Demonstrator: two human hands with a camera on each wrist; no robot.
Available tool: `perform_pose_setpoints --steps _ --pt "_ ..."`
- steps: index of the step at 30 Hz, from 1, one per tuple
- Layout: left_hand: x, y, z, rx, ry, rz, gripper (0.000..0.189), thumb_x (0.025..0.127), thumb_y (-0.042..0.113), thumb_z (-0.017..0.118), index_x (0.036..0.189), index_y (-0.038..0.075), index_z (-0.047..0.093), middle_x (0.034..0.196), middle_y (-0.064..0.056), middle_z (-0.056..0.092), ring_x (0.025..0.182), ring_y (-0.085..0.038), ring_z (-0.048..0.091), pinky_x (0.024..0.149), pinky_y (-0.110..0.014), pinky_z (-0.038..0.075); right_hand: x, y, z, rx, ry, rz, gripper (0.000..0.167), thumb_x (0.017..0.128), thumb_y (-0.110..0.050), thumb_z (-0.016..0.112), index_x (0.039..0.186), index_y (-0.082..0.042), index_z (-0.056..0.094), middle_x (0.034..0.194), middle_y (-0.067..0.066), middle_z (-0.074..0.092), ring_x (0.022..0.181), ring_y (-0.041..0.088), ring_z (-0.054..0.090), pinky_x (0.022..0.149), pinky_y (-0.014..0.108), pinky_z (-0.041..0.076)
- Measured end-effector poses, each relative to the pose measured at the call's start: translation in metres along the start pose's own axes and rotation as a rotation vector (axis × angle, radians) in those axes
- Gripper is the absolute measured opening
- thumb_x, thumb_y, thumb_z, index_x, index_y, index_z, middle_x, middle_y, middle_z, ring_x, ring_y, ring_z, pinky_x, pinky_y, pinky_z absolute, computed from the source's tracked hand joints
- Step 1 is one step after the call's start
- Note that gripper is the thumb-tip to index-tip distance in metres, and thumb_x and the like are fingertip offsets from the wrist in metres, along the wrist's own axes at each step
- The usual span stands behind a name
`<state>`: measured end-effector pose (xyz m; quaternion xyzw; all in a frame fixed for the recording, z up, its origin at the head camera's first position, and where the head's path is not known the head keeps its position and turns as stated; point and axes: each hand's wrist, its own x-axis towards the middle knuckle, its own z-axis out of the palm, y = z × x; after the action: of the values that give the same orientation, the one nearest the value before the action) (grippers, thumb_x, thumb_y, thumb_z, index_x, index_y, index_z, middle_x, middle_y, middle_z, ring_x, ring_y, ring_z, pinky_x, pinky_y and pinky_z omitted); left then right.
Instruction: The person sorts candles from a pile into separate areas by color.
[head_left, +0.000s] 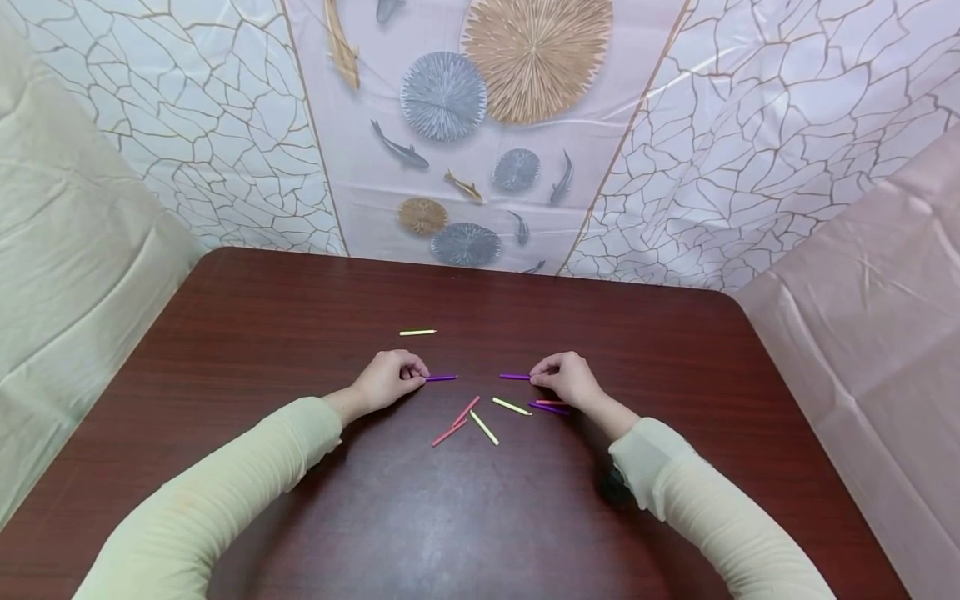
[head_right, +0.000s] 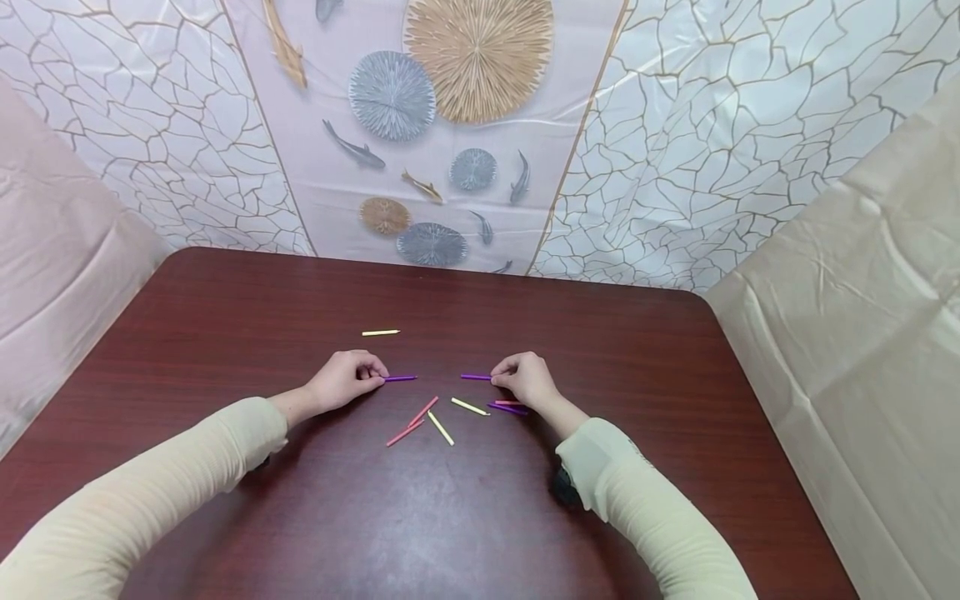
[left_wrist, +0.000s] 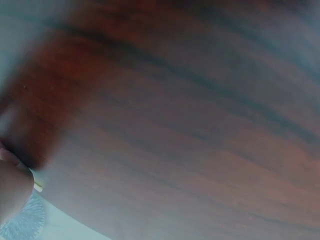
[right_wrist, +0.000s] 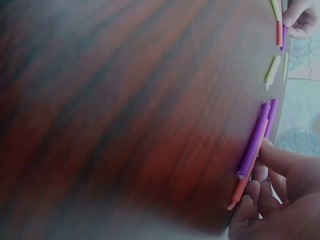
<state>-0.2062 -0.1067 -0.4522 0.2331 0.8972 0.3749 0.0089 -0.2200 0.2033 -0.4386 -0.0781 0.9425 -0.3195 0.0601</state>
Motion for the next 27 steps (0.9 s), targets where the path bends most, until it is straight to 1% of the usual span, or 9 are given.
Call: perform_pose_setpoints --steps 7,11,15,20,22,27 --pt "-0.001 -0.003 -0.001 0.005 0.013 -0.002 0.004 0.080 0.006 0.068 0.083 0.003 0.069 0.073 -0.002 0.062 0.067 -0.007 0.051 0.063 -0.018 0.042 0.005 -0.002 0.000 -0.018 -0.002 -0.037 0.007 0.078 -0.013 0.073 0.079 -0.005 0.074 0.077 0.007 0.072 0.077 0.014 0.060 0.075 0.030 0.047" --pt "-0.001 -0.003 -0.002 0.005 0.018 -0.006 0.004 0.080 0.005 0.068 0.083 0.004 0.070 0.073 -0.002 0.063 0.067 -0.007 0.052 0.063 -0.018 0.042 0.010 -0.006 -0.002 -0.013 0.004 -0.047 0.008 0.079 -0.012 0.073 0.079 -0.005 0.074 0.078 0.008 0.072 0.081 0.018 0.061 0.078 0.031 0.047" --pt "0.000 -0.003 -0.001 0.002 0.019 -0.016 0.004 0.080 0.006 0.068 0.083 0.004 0.070 0.074 -0.002 0.063 0.067 -0.006 0.051 0.063 -0.018 0.042 0.019 -0.012 -0.003 -0.009 0.013 -0.043 0.009 0.079 -0.013 0.073 0.079 -0.004 0.074 0.079 0.009 0.072 0.081 0.020 0.060 0.076 0.030 0.045" --pt "0.000 -0.003 0.000 -0.009 0.027 -0.015 0.004 0.080 0.005 0.068 0.082 0.004 0.070 0.073 -0.003 0.063 0.066 -0.006 0.051 0.063 -0.017 0.042 0.032 -0.022 -0.004 -0.008 0.026 -0.040 0.011 0.080 -0.015 0.072 0.081 -0.004 0.074 0.083 0.011 0.072 0.087 0.025 0.062 0.081 0.035 0.047" --pt "0.000 -0.002 0.000 -0.014 0.029 -0.014 0.004 0.079 0.004 0.067 0.082 0.004 0.070 0.073 -0.003 0.063 0.066 -0.006 0.050 0.062 -0.017 0.041 0.038 -0.025 -0.004 -0.013 0.031 -0.044 0.012 0.080 -0.015 0.072 0.081 -0.004 0.074 0.085 0.011 0.072 0.089 0.025 0.063 0.082 0.035 0.047" --pt "-0.001 0.000 0.001 -0.021 0.021 -0.024 0.004 0.080 0.005 0.067 0.082 0.004 0.070 0.073 -0.003 0.063 0.066 -0.006 0.050 0.062 -0.017 0.041 0.053 -0.032 -0.001 -0.007 0.034 -0.034 0.012 0.081 -0.015 0.071 0.083 -0.003 0.074 0.086 0.011 0.072 0.084 0.023 0.060 0.072 0.028 0.044"
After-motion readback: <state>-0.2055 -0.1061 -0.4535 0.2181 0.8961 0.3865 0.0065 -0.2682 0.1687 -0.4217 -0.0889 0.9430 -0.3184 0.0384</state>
